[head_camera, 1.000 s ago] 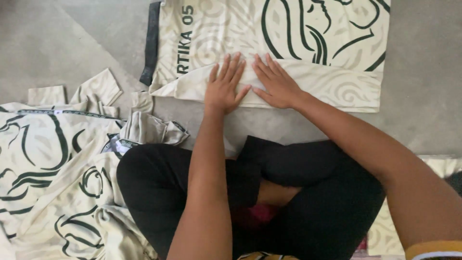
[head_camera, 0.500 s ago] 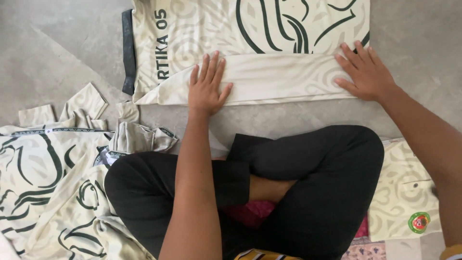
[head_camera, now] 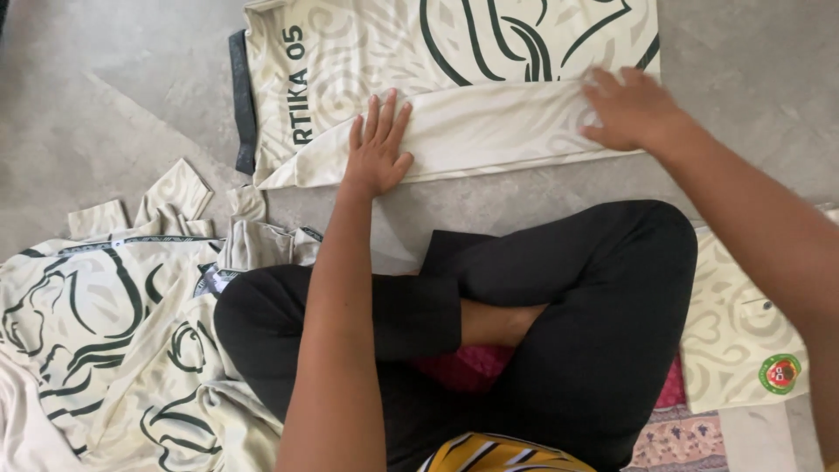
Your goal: Folding shirts into a uniform size using a folding board as a guide while sitting on the floor.
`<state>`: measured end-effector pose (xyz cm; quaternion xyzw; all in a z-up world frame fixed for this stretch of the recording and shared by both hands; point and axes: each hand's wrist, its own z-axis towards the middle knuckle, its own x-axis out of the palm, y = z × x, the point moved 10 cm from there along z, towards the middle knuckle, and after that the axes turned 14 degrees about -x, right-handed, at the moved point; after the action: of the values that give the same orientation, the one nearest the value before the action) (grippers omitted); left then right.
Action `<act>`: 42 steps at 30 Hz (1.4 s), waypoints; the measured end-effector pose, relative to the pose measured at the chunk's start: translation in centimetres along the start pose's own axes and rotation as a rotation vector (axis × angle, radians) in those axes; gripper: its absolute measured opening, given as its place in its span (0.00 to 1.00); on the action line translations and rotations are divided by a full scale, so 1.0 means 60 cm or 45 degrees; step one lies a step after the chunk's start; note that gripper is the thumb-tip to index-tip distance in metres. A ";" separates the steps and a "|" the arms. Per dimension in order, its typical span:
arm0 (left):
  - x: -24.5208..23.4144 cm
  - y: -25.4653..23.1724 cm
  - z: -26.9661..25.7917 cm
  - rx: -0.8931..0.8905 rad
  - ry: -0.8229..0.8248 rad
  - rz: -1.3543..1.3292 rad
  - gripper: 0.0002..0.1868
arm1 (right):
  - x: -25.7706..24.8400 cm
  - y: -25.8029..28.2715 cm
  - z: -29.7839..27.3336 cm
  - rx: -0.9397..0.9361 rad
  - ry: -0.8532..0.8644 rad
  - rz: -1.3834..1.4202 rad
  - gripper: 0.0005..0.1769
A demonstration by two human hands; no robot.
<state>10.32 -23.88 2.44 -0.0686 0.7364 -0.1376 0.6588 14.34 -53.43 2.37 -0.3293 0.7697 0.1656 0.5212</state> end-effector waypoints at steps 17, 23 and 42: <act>0.022 0.206 0.005 -0.191 0.245 0.499 0.20 | -0.036 0.190 0.037 -0.139 -0.168 0.491 0.20; 0.056 0.392 -0.040 -0.571 0.413 0.482 0.26 | -0.047 0.198 0.024 -0.072 -0.182 0.470 0.19; -0.045 0.203 -0.064 -0.082 0.043 0.669 0.12 | -0.003 0.125 0.016 -0.045 -0.100 0.276 0.15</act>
<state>7.86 -11.06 1.79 0.1065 0.7439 0.0606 0.6570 9.97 -47.33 1.50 -0.2468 0.7768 0.2473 0.5240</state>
